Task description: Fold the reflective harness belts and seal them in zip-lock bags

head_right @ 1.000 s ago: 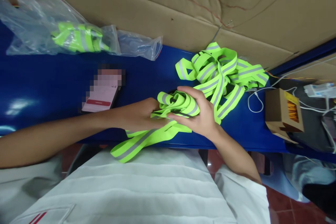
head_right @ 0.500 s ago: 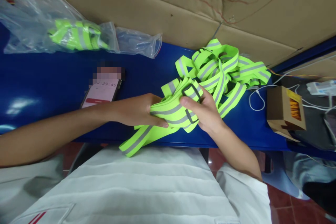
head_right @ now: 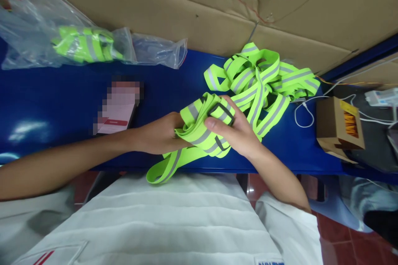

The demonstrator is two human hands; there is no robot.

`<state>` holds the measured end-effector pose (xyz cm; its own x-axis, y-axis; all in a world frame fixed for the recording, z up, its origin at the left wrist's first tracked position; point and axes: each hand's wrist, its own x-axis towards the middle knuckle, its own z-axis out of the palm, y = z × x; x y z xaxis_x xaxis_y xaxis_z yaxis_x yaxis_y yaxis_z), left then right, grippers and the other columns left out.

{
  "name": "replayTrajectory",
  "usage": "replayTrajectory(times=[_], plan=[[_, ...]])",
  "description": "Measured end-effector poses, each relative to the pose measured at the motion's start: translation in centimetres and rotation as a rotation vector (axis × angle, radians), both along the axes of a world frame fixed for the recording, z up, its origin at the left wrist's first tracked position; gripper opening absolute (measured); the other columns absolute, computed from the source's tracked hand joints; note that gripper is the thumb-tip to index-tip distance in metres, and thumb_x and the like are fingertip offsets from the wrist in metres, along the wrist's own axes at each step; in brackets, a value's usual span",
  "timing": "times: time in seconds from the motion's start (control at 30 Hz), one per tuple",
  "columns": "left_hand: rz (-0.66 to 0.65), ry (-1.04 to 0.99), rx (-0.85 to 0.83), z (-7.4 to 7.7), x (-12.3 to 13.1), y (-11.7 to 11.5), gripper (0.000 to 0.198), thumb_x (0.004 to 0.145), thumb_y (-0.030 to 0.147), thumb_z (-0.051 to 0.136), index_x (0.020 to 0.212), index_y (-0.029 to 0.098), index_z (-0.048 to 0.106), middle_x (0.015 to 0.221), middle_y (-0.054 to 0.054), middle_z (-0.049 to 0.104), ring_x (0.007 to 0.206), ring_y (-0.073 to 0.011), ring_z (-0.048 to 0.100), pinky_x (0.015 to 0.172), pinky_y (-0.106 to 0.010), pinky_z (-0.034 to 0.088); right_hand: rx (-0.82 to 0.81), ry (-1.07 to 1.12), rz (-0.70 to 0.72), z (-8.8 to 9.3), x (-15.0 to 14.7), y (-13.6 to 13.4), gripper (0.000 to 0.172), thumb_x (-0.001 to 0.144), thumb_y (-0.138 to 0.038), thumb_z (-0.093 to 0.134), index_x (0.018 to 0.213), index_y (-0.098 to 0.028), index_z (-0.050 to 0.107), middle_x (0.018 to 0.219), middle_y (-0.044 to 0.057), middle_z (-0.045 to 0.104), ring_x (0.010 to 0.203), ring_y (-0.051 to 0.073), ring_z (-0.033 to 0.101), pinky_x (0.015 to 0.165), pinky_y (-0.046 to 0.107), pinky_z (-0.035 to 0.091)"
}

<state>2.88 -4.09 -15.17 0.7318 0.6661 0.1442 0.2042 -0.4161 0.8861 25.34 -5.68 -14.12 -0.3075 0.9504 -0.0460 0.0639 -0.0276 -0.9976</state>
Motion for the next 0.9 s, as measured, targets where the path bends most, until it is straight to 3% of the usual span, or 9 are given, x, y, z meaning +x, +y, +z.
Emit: replayTrajectory(times=[0.13, 0.23, 0.4, 0.5, 0.57, 0.67, 0.77, 0.83, 0.9], plan=[[-0.009, 0.029, 0.094, -0.1, -0.1, 0.1, 0.01, 0.088, 0.017, 0.058, 0.08, 0.014, 0.064, 0.077, 0.0, 0.069, 0.069, -0.0109, 0.061, 0.067, -0.021, 0.045, 0.103, -0.097, 0.015, 0.1, -0.3, 0.1, 0.05, 0.077, -0.057, 0.085, 0.113, -0.029, 0.064, 0.097, -0.002, 0.072, 0.087, 0.021, 0.07, 0.081, 0.036, 0.063], [-0.055, 0.012, 0.134, 0.0, -0.1, 0.1, 0.018, 0.088, 0.015, 0.054, 0.071, 0.015, 0.058, 0.067, 0.002, 0.062, 0.062, -0.0079, 0.054, 0.063, -0.02, 0.042, 0.147, -0.112, 0.07, -0.2, -0.4, 0.7, 0.053, 0.081, -0.061, 0.08, 0.119, -0.03, 0.062, 0.107, 0.0, 0.071, 0.096, 0.022, 0.07, 0.087, 0.037, 0.062], [-0.023, -0.068, 0.031, 0.1, 0.0, 0.2, 0.027, 0.092, 0.024, 0.06, 0.067, 0.015, 0.059, 0.066, 0.002, 0.062, 0.062, -0.0084, 0.053, 0.061, -0.021, 0.04, 0.476, -0.235, -0.155, -1.0, -0.6, 1.2, 0.075, 0.079, -0.075, 0.073, 0.136, -0.033, 0.051, 0.134, 0.007, 0.059, 0.125, 0.027, 0.06, 0.104, 0.044, 0.056], [-0.002, -0.06, -0.026, 0.0, -0.1, 0.1, 0.025, 0.092, 0.028, 0.065, 0.072, 0.014, 0.064, 0.071, 0.001, 0.066, 0.065, -0.0089, 0.056, 0.063, -0.02, 0.041, 0.648, -0.317, -0.255, -0.8, -0.4, 0.9, 0.047, 0.089, -0.061, 0.071, 0.124, -0.031, 0.062, 0.124, 0.007, 0.062, 0.114, 0.026, 0.063, 0.097, 0.043, 0.058], [0.01, -0.043, -0.056, -0.1, -0.2, 0.1, 0.022, 0.092, 0.03, 0.066, 0.079, 0.013, 0.068, 0.078, 0.0, 0.07, 0.07, -0.0102, 0.061, 0.067, -0.02, 0.044, 0.694, -0.367, -0.196, -0.3, -0.1, 0.5, 0.034, 0.099, -0.054, 0.06, 0.12, -0.029, 0.069, 0.117, 0.007, 0.067, 0.11, 0.026, 0.066, 0.097, 0.043, 0.057], [0.064, -0.015, -0.141, -0.2, -0.2, 0.1, 0.023, 0.092, 0.034, 0.066, 0.092, 0.013, 0.072, 0.089, -0.001, 0.075, 0.079, -0.0137, 0.066, 0.074, -0.022, 0.048, 0.703, -0.43, 0.025, 0.4, 0.1, 0.3, 0.057, 0.102, -0.066, 0.044, 0.141, -0.028, 0.062, 0.136, 0.009, 0.067, 0.126, 0.03, 0.063, 0.108, 0.047, 0.053], [0.1, -0.012, -0.162, -0.4, -0.1, 0.3, 0.024, 0.091, 0.037, 0.066, 0.087, 0.013, 0.069, 0.082, 0.001, 0.073, 0.076, -0.0135, 0.064, 0.071, -0.022, 0.048, 0.715, -0.532, 0.141, 0.3, -0.3, 0.1, 0.091, 0.086, -0.074, 0.066, 0.158, -0.024, 0.043, 0.157, 0.012, 0.052, 0.143, 0.034, 0.052, 0.118, 0.049, 0.048], [0.088, -0.019, -0.135, -0.5, 0.0, 0.4, 0.028, 0.09, 0.038, 0.065, 0.076, 0.013, 0.065, 0.071, 0.002, 0.066, 0.067, -0.0111, 0.057, 0.063, -0.021, 0.044, 0.696, -0.563, 0.096, 0.0, -0.7, 0.0, 0.094, 0.081, -0.064, 0.079, 0.157, -0.023, 0.043, 0.155, 0.012, 0.055, 0.142, 0.033, 0.055, 0.117, 0.047, 0.049], [0.065, -0.03, -0.123, -0.3, 0.0, 0.4, 0.031, 0.091, 0.04, 0.063, 0.074, 0.014, 0.062, 0.069, 0.003, 0.063, 0.064, -0.01, 0.053, 0.06, -0.02, 0.041, 0.635, -0.532, 0.054, -0.2, -1.0, 0.0, 0.083, 0.082, -0.057, 0.081, 0.152, -0.025, 0.05, 0.148, 0.01, 0.061, 0.135, 0.03, 0.061, 0.113, 0.044, 0.053]])
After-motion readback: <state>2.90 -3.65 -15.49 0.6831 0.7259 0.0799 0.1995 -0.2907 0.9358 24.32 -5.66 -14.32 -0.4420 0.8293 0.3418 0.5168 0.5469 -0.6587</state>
